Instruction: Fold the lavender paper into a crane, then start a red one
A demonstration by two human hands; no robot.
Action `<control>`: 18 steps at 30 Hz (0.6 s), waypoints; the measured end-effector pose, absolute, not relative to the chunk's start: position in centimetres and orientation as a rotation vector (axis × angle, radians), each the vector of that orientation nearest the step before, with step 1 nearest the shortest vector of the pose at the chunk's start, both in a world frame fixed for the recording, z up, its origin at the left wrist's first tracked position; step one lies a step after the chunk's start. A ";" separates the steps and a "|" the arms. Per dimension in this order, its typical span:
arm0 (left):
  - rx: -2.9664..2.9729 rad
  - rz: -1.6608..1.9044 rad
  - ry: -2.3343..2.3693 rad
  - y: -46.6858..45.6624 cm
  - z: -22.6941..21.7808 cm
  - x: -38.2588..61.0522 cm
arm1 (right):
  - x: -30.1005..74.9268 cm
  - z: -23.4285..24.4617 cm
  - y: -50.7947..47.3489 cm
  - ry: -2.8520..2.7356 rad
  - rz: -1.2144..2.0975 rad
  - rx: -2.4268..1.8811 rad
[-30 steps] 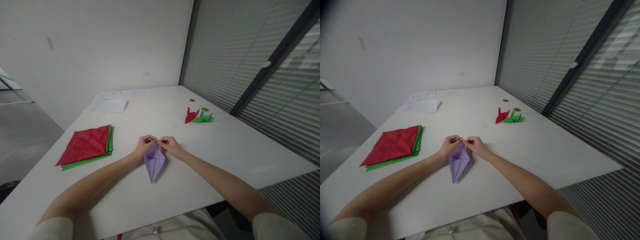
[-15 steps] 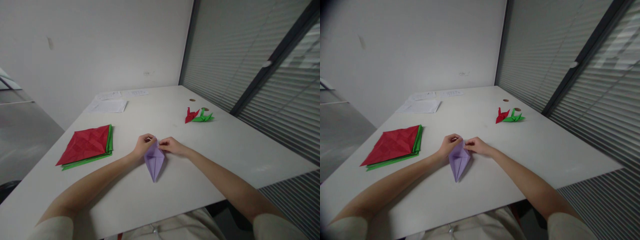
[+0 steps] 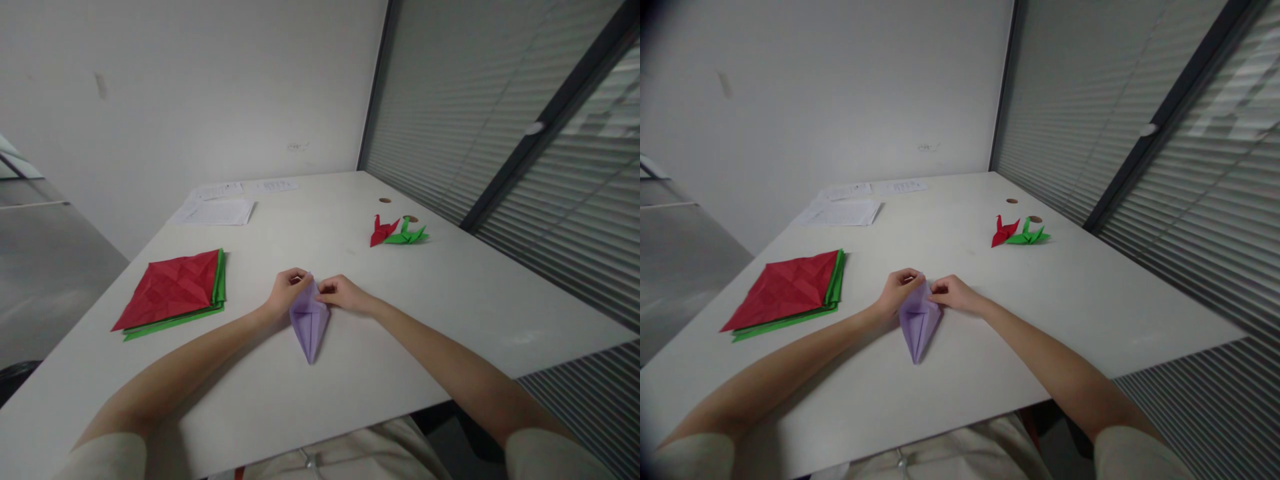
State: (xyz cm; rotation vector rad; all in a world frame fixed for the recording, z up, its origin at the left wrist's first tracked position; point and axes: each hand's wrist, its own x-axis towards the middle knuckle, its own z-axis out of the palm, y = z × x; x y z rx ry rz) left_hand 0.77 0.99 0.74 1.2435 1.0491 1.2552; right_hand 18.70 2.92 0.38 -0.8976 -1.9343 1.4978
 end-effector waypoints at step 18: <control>1.215 1.234 1.084 1.1 0.3 0.9 | 18.3 0.6 2.3 -2.095 1.203 -1.002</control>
